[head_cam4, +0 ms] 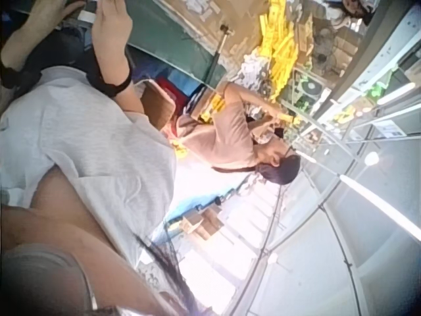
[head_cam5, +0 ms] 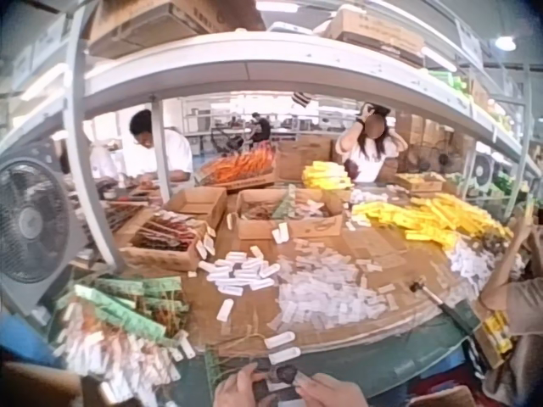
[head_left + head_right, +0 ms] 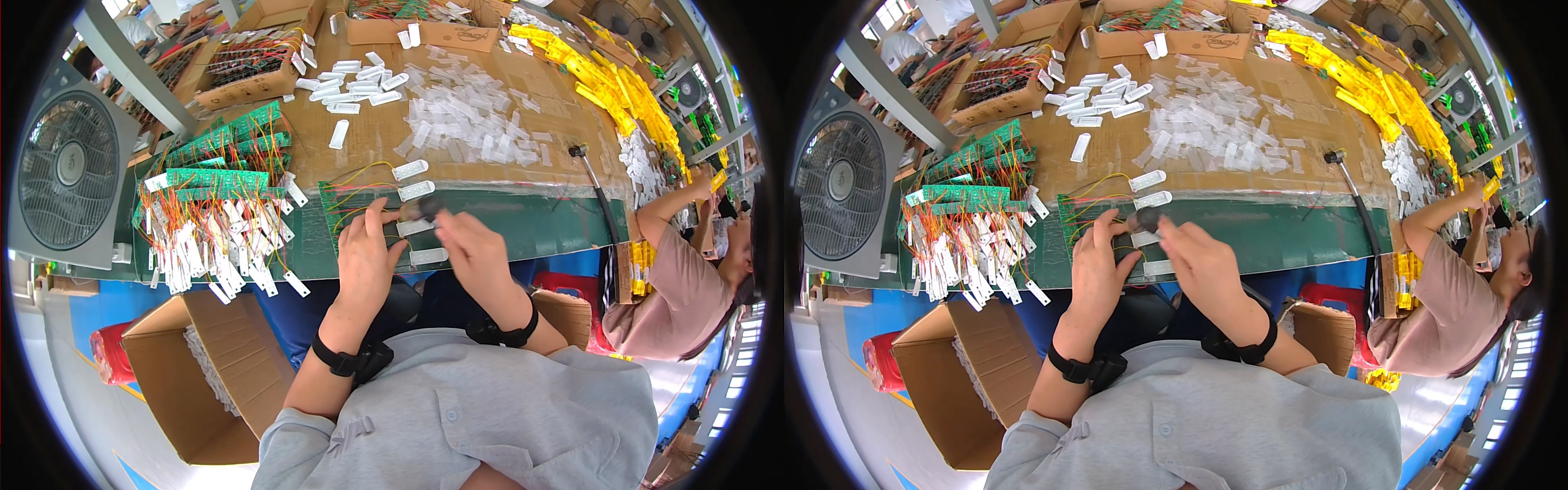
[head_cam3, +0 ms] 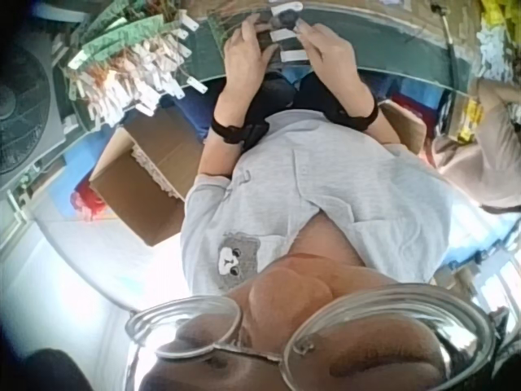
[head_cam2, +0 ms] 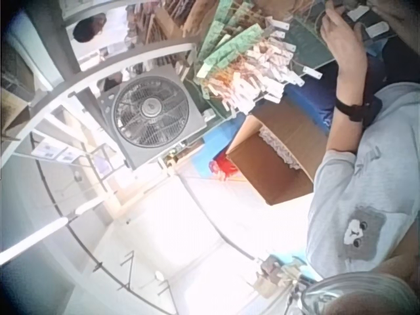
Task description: Manually assemble small electronic components by snapping plastic covers onto wired LED boards and using a small hammer to secure them.
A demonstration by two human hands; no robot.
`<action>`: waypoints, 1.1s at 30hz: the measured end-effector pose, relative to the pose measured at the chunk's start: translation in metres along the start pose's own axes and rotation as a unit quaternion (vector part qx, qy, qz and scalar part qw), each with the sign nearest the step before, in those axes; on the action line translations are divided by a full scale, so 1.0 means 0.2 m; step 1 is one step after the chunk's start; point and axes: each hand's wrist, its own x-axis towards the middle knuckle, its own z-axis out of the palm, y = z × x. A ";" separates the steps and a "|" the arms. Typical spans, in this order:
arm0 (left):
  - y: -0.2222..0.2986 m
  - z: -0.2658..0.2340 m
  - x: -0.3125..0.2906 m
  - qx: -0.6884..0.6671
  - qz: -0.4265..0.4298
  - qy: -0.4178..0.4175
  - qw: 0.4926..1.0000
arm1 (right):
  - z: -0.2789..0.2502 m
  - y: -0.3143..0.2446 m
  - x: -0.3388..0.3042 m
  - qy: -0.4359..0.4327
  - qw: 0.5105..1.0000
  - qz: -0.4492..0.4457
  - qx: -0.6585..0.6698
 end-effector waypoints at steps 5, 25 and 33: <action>-0.01 0.00 -0.01 -0.002 0.000 -0.001 1.000 | -0.07 0.03 0.03 -0.086 0.995 0.036 -0.028; 0.14 0.11 0.00 0.160 0.161 -0.061 0.972 | -0.24 0.47 0.05 0.099 0.972 0.112 -0.181; 0.15 0.11 -0.01 0.151 0.129 -0.059 0.978 | -0.32 0.74 0.28 0.043 0.975 0.066 -0.210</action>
